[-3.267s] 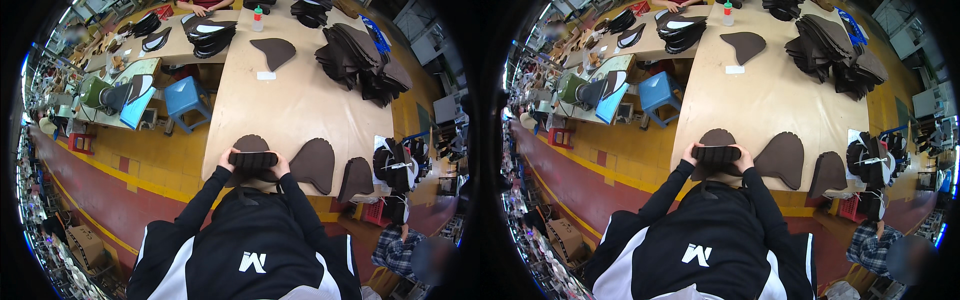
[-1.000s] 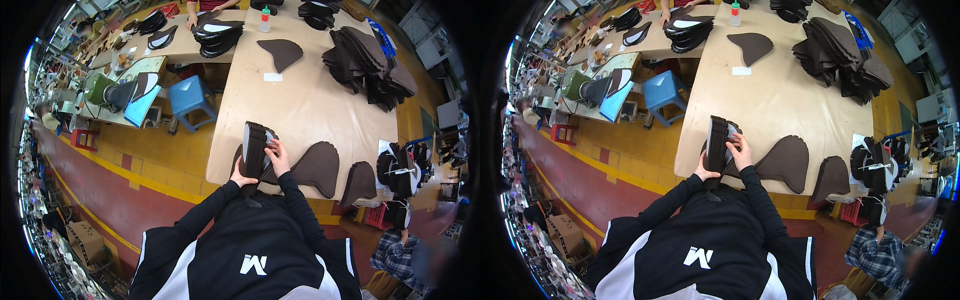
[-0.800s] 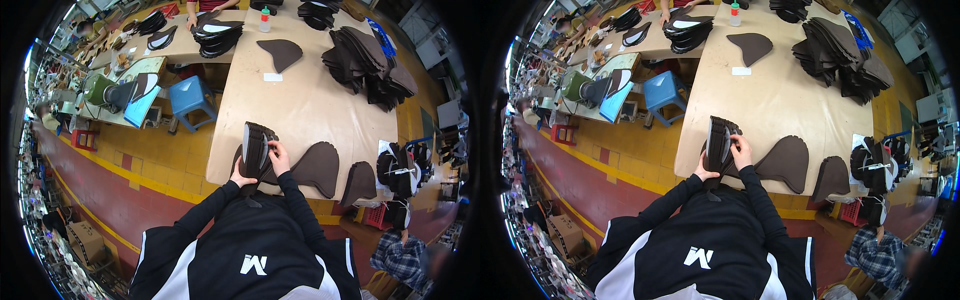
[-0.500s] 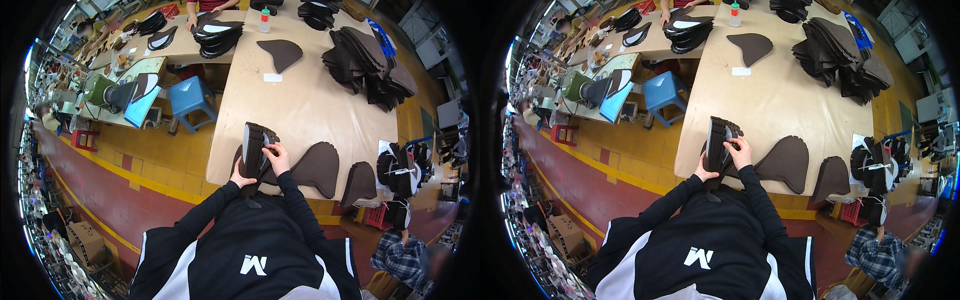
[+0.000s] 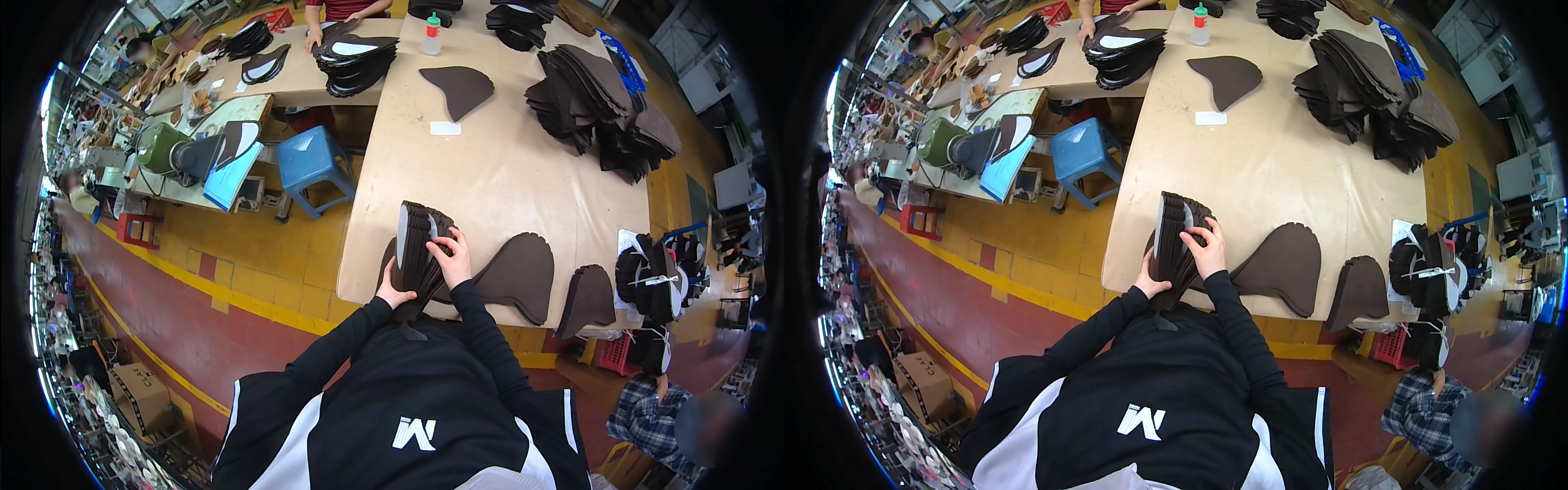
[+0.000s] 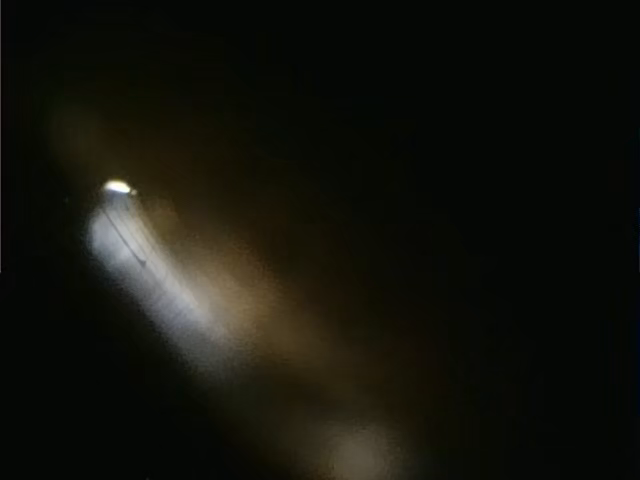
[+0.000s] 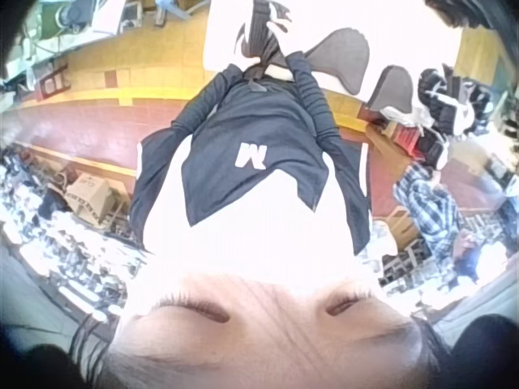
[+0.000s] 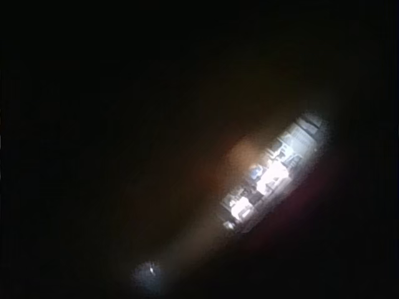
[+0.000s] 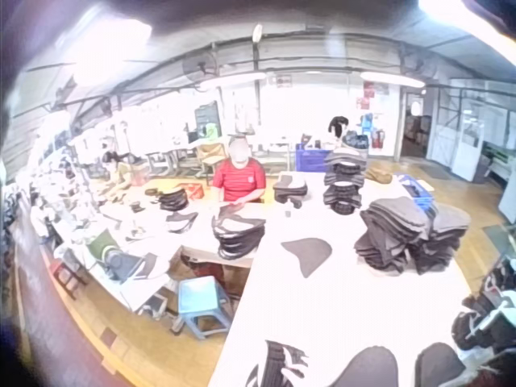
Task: The person repeatedly picks up stacks of brown shoe insoles, aligns them, and ties them with white string. The person places the tied bundles into a red basket and continues the process with new stacks.
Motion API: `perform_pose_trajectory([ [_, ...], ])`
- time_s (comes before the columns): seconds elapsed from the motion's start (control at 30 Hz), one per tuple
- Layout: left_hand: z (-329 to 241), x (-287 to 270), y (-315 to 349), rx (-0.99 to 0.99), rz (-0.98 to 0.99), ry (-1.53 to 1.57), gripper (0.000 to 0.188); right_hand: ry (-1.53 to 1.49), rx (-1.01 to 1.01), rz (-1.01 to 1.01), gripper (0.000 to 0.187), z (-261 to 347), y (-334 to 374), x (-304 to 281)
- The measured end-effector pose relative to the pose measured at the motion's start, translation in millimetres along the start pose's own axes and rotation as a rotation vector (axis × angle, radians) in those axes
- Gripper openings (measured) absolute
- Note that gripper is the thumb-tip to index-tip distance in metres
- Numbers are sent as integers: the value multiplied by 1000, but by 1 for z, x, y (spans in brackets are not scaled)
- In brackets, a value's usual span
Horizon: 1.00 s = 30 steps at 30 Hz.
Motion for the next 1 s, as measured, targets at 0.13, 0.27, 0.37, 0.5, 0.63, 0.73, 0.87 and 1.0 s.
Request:
perform_pose_trajectory([
  [0.13, 0, 2, 0, -9, -16, 64, 130, -56, 0, -18, 23, -6, -3, 2],
  [0.27, 7, 0, 0, 16, -16, 44, 129, -68, -18, -14, 21, -8, -3, 3],
  [0.37, 9, -2, -1, 21, -13, 12, 127, -25, 13, 7, 18, 0, 0, 4],
  [0.5, 11, -1, -1, 26, -19, 46, 125, 24, -15, 3, 19, 5, 1, 3],
  [0.63, 14, -2, -1, 8, -18, 51, 125, 50, -115, -66, 24, 13, 1, 2],
  [0.73, 12, -3, -2, 77, -6, -18, 125, 129, -189, -74, 29, 29, 5, 0],
  [0.87, 5, -1, -1, 67, -9, -15, 125, 227, -205, -15, 24, 27, 6, 2],
  [1.0, 3, 1, 3, 50, -4, -8, 125, 191, -187, -62, 11, 15, 7, 4],
])
Point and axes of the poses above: each hand's wrist, its own y-axis away from the middle knuckle, its own x-axis out of the palm, z = x × y, the point moved 5 cm from there along -y, towards the middle knuckle, and after that the axes turned 9 degrees about x, right-handed, at the moved point
